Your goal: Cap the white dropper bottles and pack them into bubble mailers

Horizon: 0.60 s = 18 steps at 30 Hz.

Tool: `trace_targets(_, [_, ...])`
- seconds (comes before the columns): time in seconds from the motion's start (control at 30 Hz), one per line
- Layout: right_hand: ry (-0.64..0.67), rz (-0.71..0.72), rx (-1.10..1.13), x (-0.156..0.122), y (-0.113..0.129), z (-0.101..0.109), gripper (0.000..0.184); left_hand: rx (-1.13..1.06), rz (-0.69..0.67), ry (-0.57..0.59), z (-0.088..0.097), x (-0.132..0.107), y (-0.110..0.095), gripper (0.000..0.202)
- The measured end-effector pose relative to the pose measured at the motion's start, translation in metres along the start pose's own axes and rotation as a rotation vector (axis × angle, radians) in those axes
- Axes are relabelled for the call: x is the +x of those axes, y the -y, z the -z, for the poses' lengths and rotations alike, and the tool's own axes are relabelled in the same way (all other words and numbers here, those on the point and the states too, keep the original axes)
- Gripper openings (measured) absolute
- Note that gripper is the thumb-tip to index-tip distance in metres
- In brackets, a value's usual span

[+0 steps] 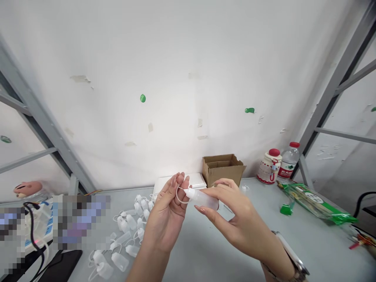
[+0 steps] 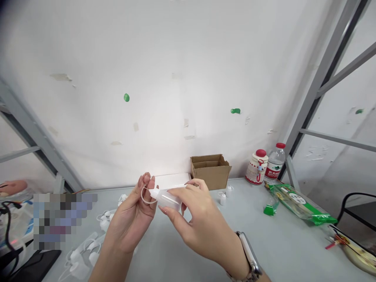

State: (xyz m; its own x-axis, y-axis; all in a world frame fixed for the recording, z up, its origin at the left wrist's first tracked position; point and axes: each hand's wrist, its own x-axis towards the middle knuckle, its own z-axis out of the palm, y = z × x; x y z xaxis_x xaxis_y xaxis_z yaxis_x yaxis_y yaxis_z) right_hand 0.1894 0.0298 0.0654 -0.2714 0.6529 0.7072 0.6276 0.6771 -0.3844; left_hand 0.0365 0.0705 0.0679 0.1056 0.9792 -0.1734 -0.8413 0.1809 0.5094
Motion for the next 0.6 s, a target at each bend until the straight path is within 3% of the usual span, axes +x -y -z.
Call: trace_targets(0.6, [-0.005,-0.056,-0.026,-0.0020,0.0038,0.0023,0.012,0.097,-0.089,0.079,0.0061,0.0007,0.0023,0.010])
